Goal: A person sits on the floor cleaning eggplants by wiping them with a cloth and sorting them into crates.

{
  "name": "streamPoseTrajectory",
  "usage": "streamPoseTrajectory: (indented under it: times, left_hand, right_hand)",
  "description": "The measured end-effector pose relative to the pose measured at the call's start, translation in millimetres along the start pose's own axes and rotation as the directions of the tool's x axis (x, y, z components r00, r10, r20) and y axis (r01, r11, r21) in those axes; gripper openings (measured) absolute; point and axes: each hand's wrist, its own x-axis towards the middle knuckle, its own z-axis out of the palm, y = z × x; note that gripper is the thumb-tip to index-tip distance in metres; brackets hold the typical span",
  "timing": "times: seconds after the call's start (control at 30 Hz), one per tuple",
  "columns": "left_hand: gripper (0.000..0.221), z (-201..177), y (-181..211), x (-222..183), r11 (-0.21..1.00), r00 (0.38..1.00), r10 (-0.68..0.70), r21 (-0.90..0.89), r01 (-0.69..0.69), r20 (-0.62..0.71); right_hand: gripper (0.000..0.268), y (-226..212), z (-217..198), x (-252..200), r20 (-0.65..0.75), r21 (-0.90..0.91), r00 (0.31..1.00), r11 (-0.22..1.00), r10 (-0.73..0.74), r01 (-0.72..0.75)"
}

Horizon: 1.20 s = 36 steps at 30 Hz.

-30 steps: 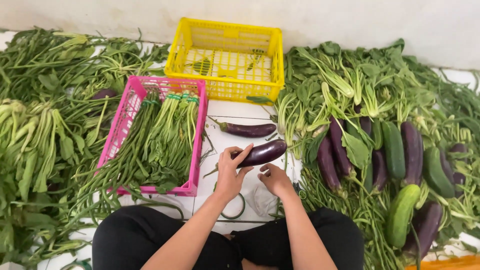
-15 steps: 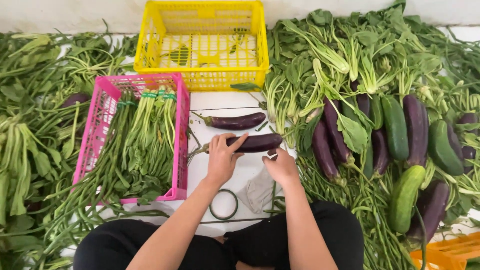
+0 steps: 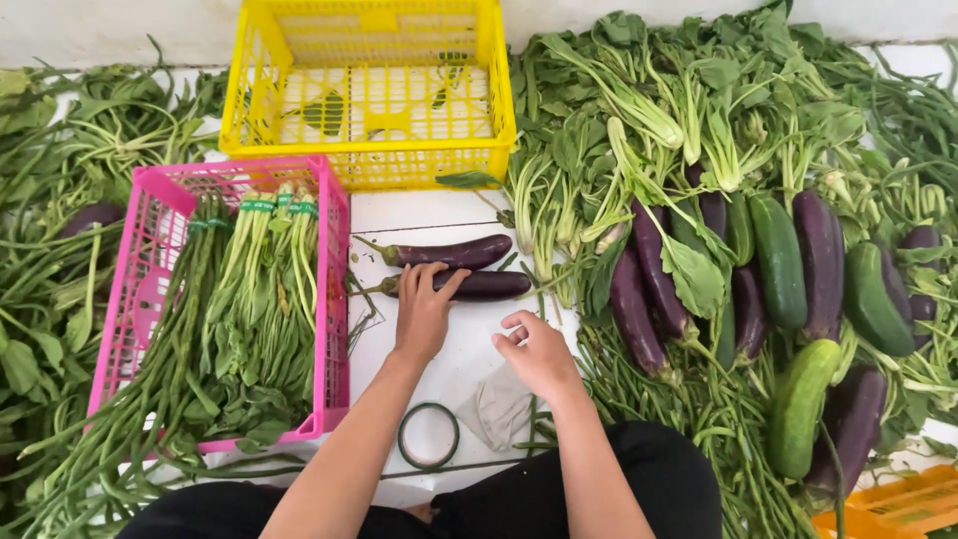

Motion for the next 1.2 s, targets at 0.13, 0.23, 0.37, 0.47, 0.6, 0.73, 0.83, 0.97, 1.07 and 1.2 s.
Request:
streamPoseTrajectory:
  times: [0.13,0.23,0.37,0.47,0.6,0.73,0.83,0.97,1.07,1.2]
  left_hand:
    - [0.05,11.8,-4.0,-4.7,0.999,1.0,-0.001,0.036,0.002,-0.027]
    - [0.051,10.7,-2.3,-5.4,0.997,1.0,-0.001,0.073,0.003,-0.026]
    - [0.056,-10.2,11.2,-7.2,0.994,1.0,-0.003,0.106,0.002,0.006]
    - [0.063,-35.4,30.1,-11.9,0.996,0.999,-0.036,0.083,0.035,0.007]
    - [0.069,-86.9,58.3,-21.7,0.979,0.992,-0.126,-0.162,0.124,-0.002]
    - [0.076,-118.5,51.0,-43.9,0.96,0.987,-0.161,-0.229,0.162,0.024]
    - [0.078,-149.9,53.5,-62.2,0.95,0.992,-0.129,-0.287,0.125,0.006]
    - [0.079,-168.4,66.3,-96.7,0.897,0.98,-0.199,-0.399,0.19,0.021]
    - [0.075,-123.4,43.4,-112.3,0.883,0.967,-0.246,-0.426,0.195,-0.066]
    - [0.074,-109.9,43.1,-93.2,0.913,0.953,-0.197,-0.399,0.092,-0.232]
  right_hand:
    - [0.042,-2.5,0.8,-2.2,0.02,-0.003,1.0,1.0,-0.01,0.01]
    - [0.041,-3.7,2.4,-1.8,0.02,-0.001,1.0,1.0,-0.023,0.023]
    - [0.041,2.8,2.2,2.0,0.029,0.001,0.998,0.999,-0.051,0.051]
    - [0.042,6.0,0.5,4.3,0.024,0.009,0.997,0.997,-0.076,0.075]
    - [0.044,-7.2,-3.4,-7.3,0.011,0.072,0.992,0.989,-0.127,0.126]
    - [0.046,-13.4,1.0,-17.4,-0.001,0.1,0.985,0.98,-0.172,0.171]
    - [0.051,-28.8,0.1,-26.0,-0.006,0.116,0.97,0.964,-0.242,0.241]
    - [0.075,-45.6,2.0,-46.6,0.05,0.111,0.961,0.958,-0.271,0.264]
    - [0.082,-24.6,18.8,-29.6,0.081,0.097,0.954,0.955,-0.289,0.281]
    - [0.091,-4.8,25.4,-22.2,0.064,0.078,0.957,0.958,-0.282,0.277]
